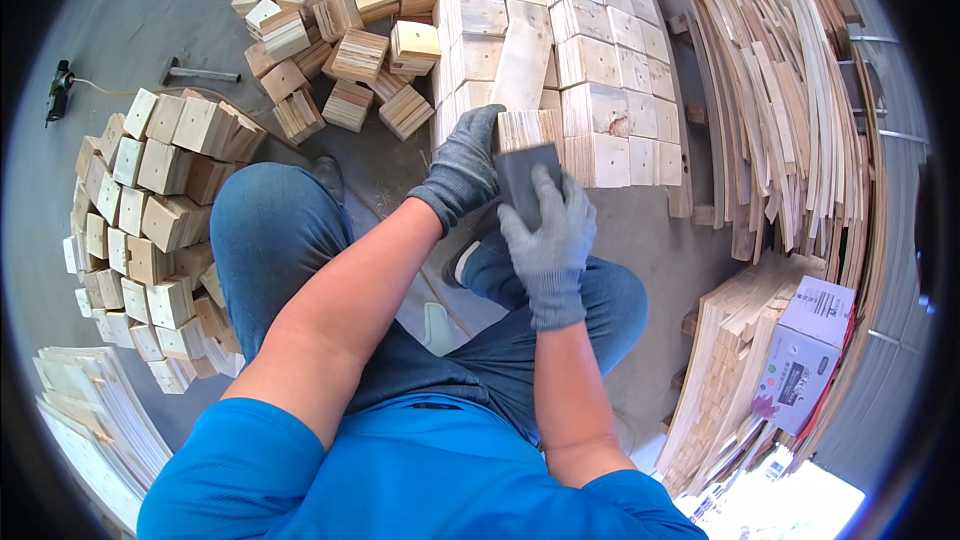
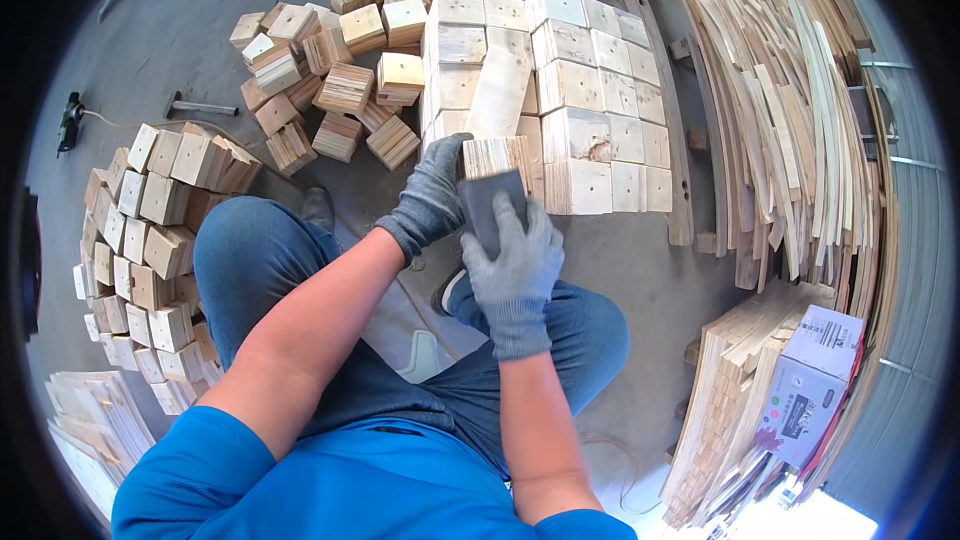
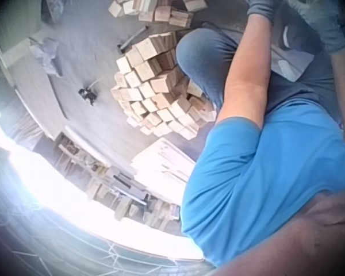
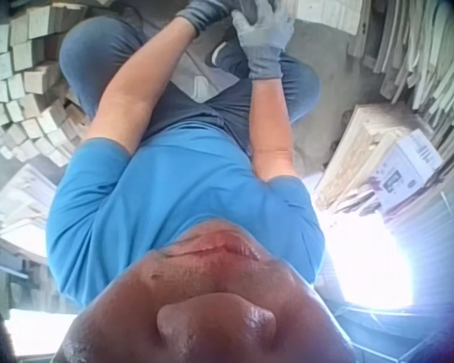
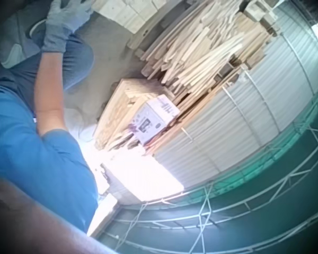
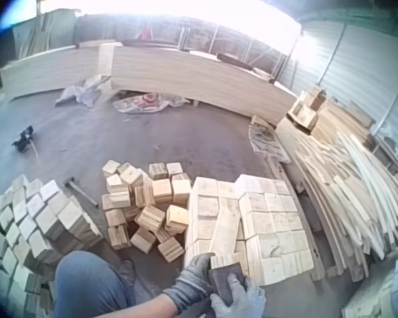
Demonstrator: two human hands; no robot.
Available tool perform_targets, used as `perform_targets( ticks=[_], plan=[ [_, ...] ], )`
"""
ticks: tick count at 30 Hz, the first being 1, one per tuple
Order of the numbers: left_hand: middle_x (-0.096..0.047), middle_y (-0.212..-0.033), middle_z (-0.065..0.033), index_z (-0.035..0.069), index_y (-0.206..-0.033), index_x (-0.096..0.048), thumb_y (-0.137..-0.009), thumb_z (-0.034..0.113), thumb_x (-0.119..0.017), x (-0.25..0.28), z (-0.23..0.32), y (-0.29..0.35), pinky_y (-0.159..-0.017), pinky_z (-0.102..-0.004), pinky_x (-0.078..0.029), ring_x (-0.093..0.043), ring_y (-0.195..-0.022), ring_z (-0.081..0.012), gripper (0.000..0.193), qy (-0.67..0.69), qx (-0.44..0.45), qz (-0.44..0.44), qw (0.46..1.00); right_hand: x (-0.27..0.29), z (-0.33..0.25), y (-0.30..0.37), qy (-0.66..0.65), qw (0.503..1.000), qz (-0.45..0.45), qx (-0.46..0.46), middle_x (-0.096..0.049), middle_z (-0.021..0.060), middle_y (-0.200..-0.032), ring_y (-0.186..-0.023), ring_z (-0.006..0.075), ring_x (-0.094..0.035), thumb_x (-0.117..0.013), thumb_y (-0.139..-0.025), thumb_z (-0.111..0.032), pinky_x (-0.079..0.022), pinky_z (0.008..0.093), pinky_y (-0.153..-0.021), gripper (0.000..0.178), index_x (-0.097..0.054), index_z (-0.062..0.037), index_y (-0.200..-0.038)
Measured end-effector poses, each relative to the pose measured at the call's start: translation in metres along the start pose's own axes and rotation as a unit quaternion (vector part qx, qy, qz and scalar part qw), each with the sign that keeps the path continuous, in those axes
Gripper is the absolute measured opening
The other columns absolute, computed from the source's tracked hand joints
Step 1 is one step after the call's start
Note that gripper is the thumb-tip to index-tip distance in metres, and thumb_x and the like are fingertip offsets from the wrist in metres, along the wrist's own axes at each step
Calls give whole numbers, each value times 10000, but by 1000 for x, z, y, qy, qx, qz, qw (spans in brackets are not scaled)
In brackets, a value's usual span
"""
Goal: The person sits on the floor and sands small wooden blocks one at a time using a sanding block. They pick up each block, sand its surfaces, and place it into a separate pile, repeating this process throughout the clip.
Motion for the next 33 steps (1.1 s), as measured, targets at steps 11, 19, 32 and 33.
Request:
perform_targets(
  ticks=[11,19,32,33],
  plan=[
    [-573,-1399,-240,43,-1493,-495,-657,311,-1002,0,9,1,-1166,-465,-487,-584,-1318,-425,1013,25,-13,11,1000,-29,-2,-139,18,999,38,-28,-673,261,-1346,-1215,457,-658,-873,-808,-398,-534,538,-1058,673,-726,-139,-1412],
    [-555,-1412,-274,51,-1505,-492,-749,253,-919,1,5,0,-1170,-463,-482,-570,-1337,-460,892,13,15,2,1000,-3,7,11,-7,1000,8,-23,-568,283,-1474,-1322,475,-554,-877,-836,-357,-469,576,-1119,725,-654,-144,-1492],
    [-552,-1435,-241,106,-1498,-484,-669,234,-956,-3,3,1,-1139,-490,-510,-590,-1321,-451,963,11,-18,20,1000,-27,34,-130,2,998,34,-46,-642,246,-1407,-1269,455,-613,-849,-839,-374,-499,541,-1113,675,-694,-121,-1445],
    [-554,-1436,-238,109,-1498,-486,-667,233,-956,-4,3,0,-1135,-490,-513,-594,-1319,-448,963,12,-29,23,999,-24,36,-149,7,998,22,-54,-649,248,-1401,-1265,456,-619,-850,-836,-385,-501,540,-1115,679,-697,-120,-1442]
  ],
)
Point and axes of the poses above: each hand's wrist, its own y-axis away from the middle knuckle, its own x-axis out of the back of the hand, z = x × y, the point moved 1 cm from there along -y, towards the middle knuckle
